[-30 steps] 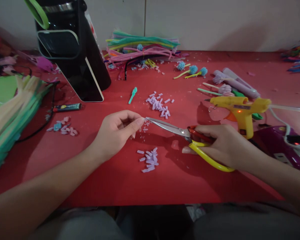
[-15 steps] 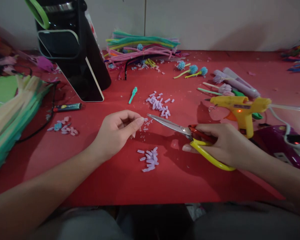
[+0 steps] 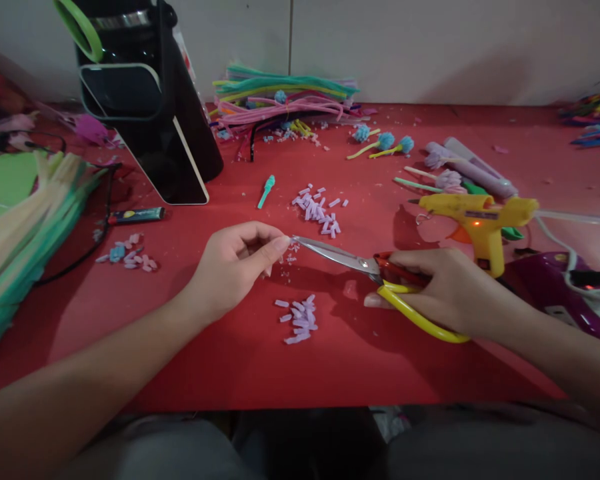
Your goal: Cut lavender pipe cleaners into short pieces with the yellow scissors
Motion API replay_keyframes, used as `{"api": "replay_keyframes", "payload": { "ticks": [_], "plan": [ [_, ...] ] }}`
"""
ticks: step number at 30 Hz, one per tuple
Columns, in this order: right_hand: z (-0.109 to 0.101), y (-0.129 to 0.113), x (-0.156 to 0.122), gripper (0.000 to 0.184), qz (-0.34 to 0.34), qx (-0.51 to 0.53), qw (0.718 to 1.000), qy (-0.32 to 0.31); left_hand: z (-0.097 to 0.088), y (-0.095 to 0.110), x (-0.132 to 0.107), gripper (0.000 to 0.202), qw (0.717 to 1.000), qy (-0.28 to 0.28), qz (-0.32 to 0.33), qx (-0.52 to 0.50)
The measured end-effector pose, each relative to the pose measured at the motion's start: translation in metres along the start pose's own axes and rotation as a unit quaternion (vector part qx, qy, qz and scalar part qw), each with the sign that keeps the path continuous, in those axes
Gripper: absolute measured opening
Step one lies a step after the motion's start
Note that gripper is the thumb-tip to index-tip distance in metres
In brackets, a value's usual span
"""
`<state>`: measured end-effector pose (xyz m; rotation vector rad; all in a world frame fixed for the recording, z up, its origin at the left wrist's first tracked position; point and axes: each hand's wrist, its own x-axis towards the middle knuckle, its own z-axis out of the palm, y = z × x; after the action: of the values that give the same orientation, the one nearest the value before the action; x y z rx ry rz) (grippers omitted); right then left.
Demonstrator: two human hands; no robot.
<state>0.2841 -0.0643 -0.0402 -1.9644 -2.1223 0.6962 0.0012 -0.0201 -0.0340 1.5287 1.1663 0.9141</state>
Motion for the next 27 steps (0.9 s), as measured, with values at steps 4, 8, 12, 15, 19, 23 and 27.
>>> {"api": "replay_keyframes", "payload": {
  "ticks": [4,8,12,15,19,23,27],
  "plan": [
    [0.0018,0.0019,0.0006,0.068,-0.001,0.001,1.000,0.009,0.0005,0.0004,0.0001,0.016,1.000,0.000,-0.006,-0.003],
    [0.0019,0.0022,0.0012,0.070,0.005,0.010,1.000,0.017,0.0005,0.0003,0.0001,0.016,1.000,0.003,-0.005,-0.002],
    [-0.0001,0.0008,-0.0001,0.068,0.008,0.022,1.000,0.007,-0.0003,-0.0013,0.0004,0.016,1.000,0.000,0.000,-0.005],
    [-0.0015,-0.0007,-0.0011,0.067,0.013,0.022,1.000,-0.007,-0.0004,-0.0026,0.0007,0.014,1.000,-0.001,0.002,-0.004],
    [-0.0022,-0.0011,-0.0013,0.066,0.010,0.021,1.000,-0.009,0.0007,-0.0021,0.0009,0.011,1.000,0.003,0.002,-0.001],
    [-0.0024,0.0011,-0.0013,0.067,0.003,0.016,1.000,-0.010,0.0013,-0.0002,0.0007,0.009,1.000,0.006,0.005,0.000],
    [-0.0024,0.0022,-0.0011,0.068,-0.005,0.015,1.000,-0.009,0.0009,0.0001,0.0004,0.009,1.000,0.001,0.007,0.002]
  ]
}}
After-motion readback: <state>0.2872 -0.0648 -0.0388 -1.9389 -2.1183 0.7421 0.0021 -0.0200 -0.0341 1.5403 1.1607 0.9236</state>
